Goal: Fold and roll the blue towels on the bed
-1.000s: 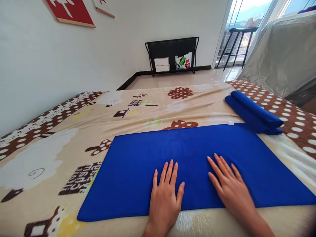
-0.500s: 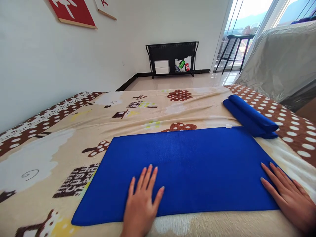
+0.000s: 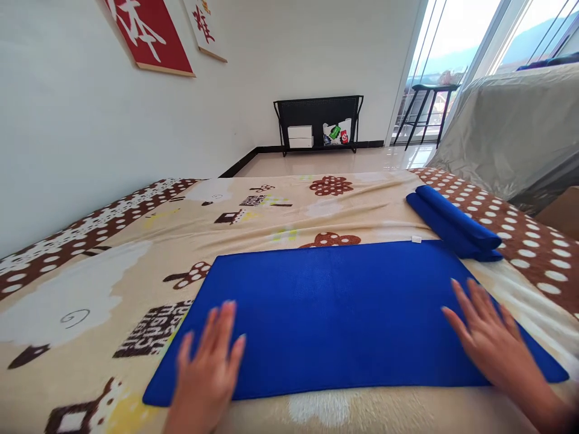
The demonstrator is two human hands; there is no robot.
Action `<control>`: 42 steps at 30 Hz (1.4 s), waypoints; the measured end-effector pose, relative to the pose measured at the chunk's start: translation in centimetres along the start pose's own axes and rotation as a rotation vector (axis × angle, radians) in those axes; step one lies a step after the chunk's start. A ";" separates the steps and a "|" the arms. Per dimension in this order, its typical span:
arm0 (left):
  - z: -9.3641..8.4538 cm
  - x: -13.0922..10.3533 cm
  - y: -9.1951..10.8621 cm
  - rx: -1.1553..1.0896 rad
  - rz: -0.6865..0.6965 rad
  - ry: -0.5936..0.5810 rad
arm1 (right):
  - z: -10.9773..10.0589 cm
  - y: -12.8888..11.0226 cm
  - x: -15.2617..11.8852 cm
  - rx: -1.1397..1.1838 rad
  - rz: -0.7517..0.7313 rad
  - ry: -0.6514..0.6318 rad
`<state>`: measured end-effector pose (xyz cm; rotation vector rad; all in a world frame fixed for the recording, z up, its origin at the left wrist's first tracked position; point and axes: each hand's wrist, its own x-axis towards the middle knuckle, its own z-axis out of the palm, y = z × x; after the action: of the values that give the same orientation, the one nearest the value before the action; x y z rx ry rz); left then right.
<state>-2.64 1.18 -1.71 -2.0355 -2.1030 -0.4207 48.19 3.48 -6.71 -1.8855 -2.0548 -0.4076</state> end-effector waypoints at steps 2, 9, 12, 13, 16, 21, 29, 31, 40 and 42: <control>0.0 3.7 6.3 -0.090 0.229 -0.110 | 0.2 -4.6 4.8 0.154 -0.049 -0.023; 6.9 13.0 19.5 -0.130 0.328 -0.190 | 5.4 -16.9 15.7 0.421 -0.311 -0.168; 9.1 13.4 18.3 -0.134 0.327 -0.175 | 6.9 -16.4 15.7 0.412 -0.325 -0.174; 9.3 13.5 17.4 -0.134 0.322 -0.168 | 7.0 -15.5 15.6 0.402 -0.322 -0.180; 9.4 13.9 14.1 -0.118 0.271 -0.158 | 7.2 -11.6 15.4 0.353 -0.283 -0.209; 8.9 15.2 7.4 -0.059 0.155 -0.167 | 7.8 -3.8 15.4 0.252 -0.160 -0.251; 8.4 15.3 -3.9 0.026 -0.058 -0.178 | 9.1 5.3 14.5 0.160 -0.003 -0.260; 8.3 15.3 -6.3 0.039 -0.102 -0.180 | 9.5 6.5 14.4 0.149 0.022 -0.261; 8.3 15.2 -11.3 0.052 -0.212 -0.200 | 11.2 8.2 14.5 0.120 0.119 -0.250; 8.3 15.3 -11.3 0.053 -0.212 -0.199 | 11.3 8.1 14.6 0.119 0.126 -0.249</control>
<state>-13.99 18.18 -5.42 -1.9023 -2.4316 -0.1957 54.70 22.16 -10.90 -2.0653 -2.0434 -0.0189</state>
